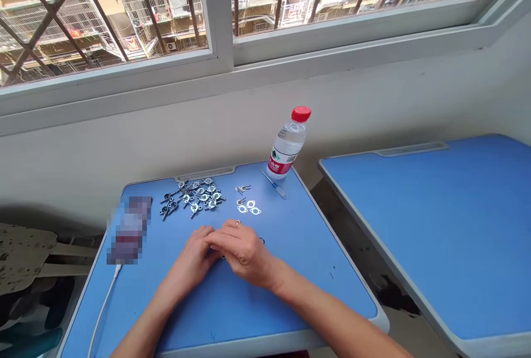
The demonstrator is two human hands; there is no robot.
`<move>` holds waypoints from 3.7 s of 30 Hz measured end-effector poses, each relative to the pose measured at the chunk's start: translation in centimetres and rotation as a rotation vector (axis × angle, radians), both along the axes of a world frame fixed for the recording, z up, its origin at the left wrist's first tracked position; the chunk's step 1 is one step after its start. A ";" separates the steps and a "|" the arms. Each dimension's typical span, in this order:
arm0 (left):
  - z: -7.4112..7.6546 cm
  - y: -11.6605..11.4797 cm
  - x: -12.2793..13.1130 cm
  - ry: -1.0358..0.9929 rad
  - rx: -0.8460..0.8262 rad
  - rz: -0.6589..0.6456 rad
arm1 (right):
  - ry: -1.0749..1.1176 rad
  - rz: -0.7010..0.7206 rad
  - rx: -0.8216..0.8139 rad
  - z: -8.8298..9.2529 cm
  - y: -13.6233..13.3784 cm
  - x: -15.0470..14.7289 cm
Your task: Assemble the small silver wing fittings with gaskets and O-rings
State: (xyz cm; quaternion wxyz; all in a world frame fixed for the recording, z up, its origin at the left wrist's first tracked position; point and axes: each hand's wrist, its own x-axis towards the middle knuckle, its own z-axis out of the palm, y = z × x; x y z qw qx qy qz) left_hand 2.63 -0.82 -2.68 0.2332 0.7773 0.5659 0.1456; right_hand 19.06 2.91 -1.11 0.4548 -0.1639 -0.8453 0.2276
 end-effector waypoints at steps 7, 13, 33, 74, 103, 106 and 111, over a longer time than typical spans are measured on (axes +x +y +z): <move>0.4 -0.1 0.3 0.032 -0.004 0.006 | -0.002 -0.083 -0.006 -0.3 -0.2 -0.4; 1.3 -0.2 0.2 0.051 -0.014 -0.030 | 0.105 -0.088 -0.017 -0.3 0.5 0.4; 2.1 -0.2 -0.1 0.125 -0.044 -0.055 | -0.035 -0.048 0.005 0.2 0.9 1.5; 1.6 -0.3 -0.2 0.043 -0.057 -0.036 | -0.156 0.038 -0.016 1.0 1.2 2.0; 1.4 -0.1 -0.3 0.041 -0.081 -0.034 | -0.127 -0.062 -0.006 0.9 1.0 1.7; 1.3 -0.1 -0.3 0.048 -0.077 -0.044 | -0.118 -0.098 -0.002 0.8 0.7 1.5; 1.4 -0.1 -0.3 0.069 -0.064 -0.041 | -0.120 -0.135 -0.006 0.1 0.7 1.4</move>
